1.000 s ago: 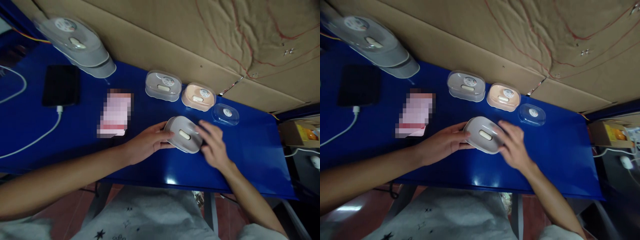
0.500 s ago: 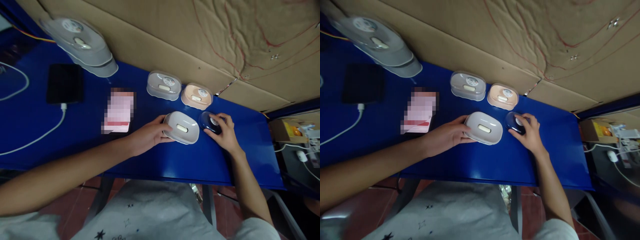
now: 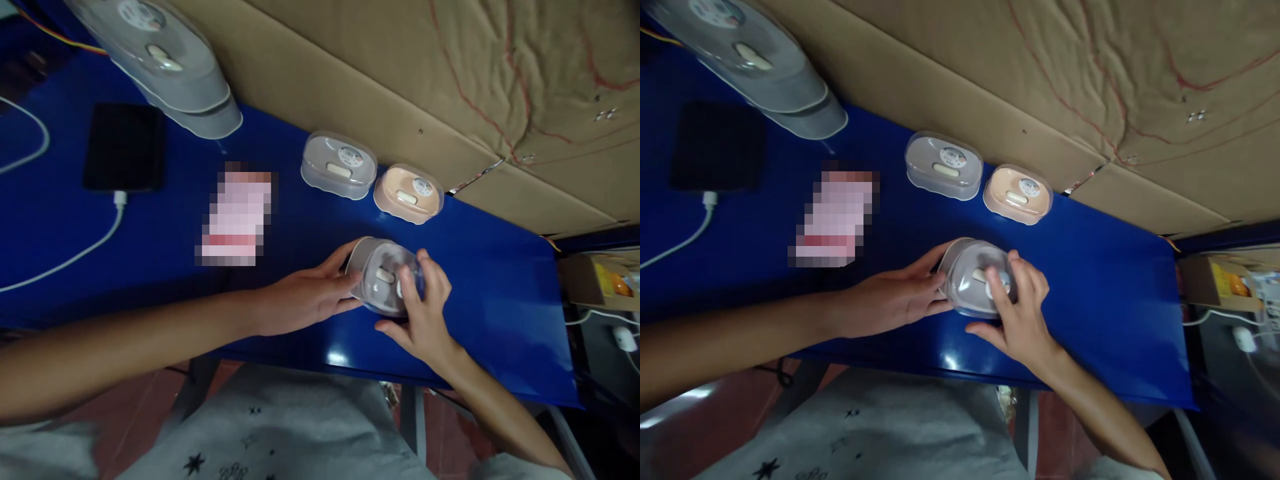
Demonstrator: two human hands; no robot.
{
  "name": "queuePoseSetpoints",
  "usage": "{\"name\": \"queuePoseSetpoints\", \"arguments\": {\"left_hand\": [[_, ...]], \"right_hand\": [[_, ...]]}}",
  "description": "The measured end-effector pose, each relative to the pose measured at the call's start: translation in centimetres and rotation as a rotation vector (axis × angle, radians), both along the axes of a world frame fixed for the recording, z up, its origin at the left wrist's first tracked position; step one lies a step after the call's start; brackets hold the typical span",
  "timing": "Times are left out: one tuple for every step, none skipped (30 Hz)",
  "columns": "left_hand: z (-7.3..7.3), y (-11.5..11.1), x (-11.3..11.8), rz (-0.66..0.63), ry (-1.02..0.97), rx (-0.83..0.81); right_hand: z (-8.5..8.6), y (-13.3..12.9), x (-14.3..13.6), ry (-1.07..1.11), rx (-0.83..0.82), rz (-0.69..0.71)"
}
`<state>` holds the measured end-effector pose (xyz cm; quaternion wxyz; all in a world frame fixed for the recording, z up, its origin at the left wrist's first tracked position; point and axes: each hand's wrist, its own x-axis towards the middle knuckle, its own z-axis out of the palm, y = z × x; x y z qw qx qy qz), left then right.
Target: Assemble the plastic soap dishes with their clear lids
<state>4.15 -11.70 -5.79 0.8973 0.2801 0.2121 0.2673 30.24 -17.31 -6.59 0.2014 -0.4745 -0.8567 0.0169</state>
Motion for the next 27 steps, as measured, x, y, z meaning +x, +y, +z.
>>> {"name": "queuePoseSetpoints", "arguments": {"left_hand": [[0.0, 0.1, -0.1, -0.008, 0.003, -0.004], [0.0, 0.2, -0.1, -0.014, 0.009, -0.008], [-0.1, 0.3, -0.1, -0.016, 0.015, -0.013], [-0.1, 0.4, -0.1, -0.01, 0.017, -0.015], [-0.1, 0.5, -0.1, 0.003, 0.016, -0.017], [-0.2, 0.5, 0.0, 0.02, 0.013, -0.019], [-0.2, 0.5, 0.0, 0.036, 0.008, -0.019], [-0.2, 0.5, 0.1, 0.047, 0.005, -0.017], [-0.3, 0.5, 0.1, 0.048, 0.006, -0.013], [-0.3, 0.4, 0.1, 0.046, 0.011, -0.005], [-0.3, 0.3, 0.1, 0.039, 0.018, 0.011], [-0.3, 0.3, 0.0, 0.035, 0.025, 0.035], [-0.3, 0.2, 0.0, 0.028, 0.033, 0.065], [-0.3, 0.1, -0.1, 0.02, 0.04, 0.099], [-0.3, 0.1, -0.2, 0.01, 0.043, 0.133], [-0.2, 0.1, -0.3, 0.004, 0.045, 0.168], [-0.2, 0.1, -0.4, 0.001, 0.047, 0.203], [-0.2, 0.1, -0.4, 0.002, 0.05, 0.241], [-0.1, 0.1, -0.4, 0.005, 0.05, 0.283], [-0.1, 0.2, -0.4, 0.011, 0.046, 0.327], [0.0, 0.2, -0.4, 0.015, 0.038, 0.366], [0.1, 0.2, -0.4, 0.015, 0.026, 0.399], [0.1, 0.2, -0.3, 0.008, 0.01, 0.423], [0.2, 0.2, -0.3, -0.004, -0.005, 0.438], [0.4, 0.2, -0.3, -0.018, -0.016, 0.446], [0.5, 0.1, -0.3, -0.03, -0.022, 0.45], [0.6, 0.1, -0.3, -0.037, -0.028, 0.454]], "right_hand": [[-0.1, 0.0, 0.0, -0.01, 0.0, 0.03], [0.0, 0.1, 0.1, -0.013, -0.01, 0.059], [0.0, 0.3, 0.1, -0.006, -0.029, 0.081], [0.1, 0.5, 0.2, 0.012, -0.054, 0.087], [0.2, 0.7, 0.3, 0.041, -0.08, 0.08], [0.2, 0.9, 0.5, 0.072, -0.103, 0.064], [0.3, 1.1, 0.6, 0.095, -0.119, 0.047], [0.3, 1.3, 0.7, 0.106, -0.115, 0.038], [0.2, 1.4, 0.8, 0.1, -0.092, 0.039], [0.1, 1.5, 0.9, 0.085, -0.053, 0.05], [0.0, 1.5, 0.9, 0.065, -0.004, 0.067], [0.0, 1.5, 0.9, 0.051, 0.048, 0.083], [-0.1, 1.5, 0.9, 0.044, 0.098, 0.092], [-0.1, 1.4, 0.9, 0.043, 0.139, 0.093], [-0.1, 1.3, 1.0, 0.041, 0.172, 0.089], [0.0, 1.2, 1.0, 0.041, 0.203, 0.082], [0.0, 1.2, 1.1, 0.036, 0.227, 0.073], [0.1, 1.2, 1.2, 0.028, 0.243, 0.066], [0.1, 1.1, 1.4, 0.018, 0.253, 0.065], [0.1, 1.2, 1.6, 0.008, 0.258, 0.069], [0.1, 1.2, 1.8, 0.0, 0.264, 0.079], [0.1, 1.2, 2.1, -0.006, 0.274, 0.093], [0.1, 1.3, 2.3, -0.008, 0.287, 0.108], [0.1, 1.3, 2.6, -0.008, 0.305, 0.12], [0.1, 1.3, 2.8, -0.01, 0.324, 0.13], [0.2, 1.3, 3.0, -0.016, 0.341, 0.137], [0.3, 1.4, 3.1, -0.025, 0.357, 0.14]]}}
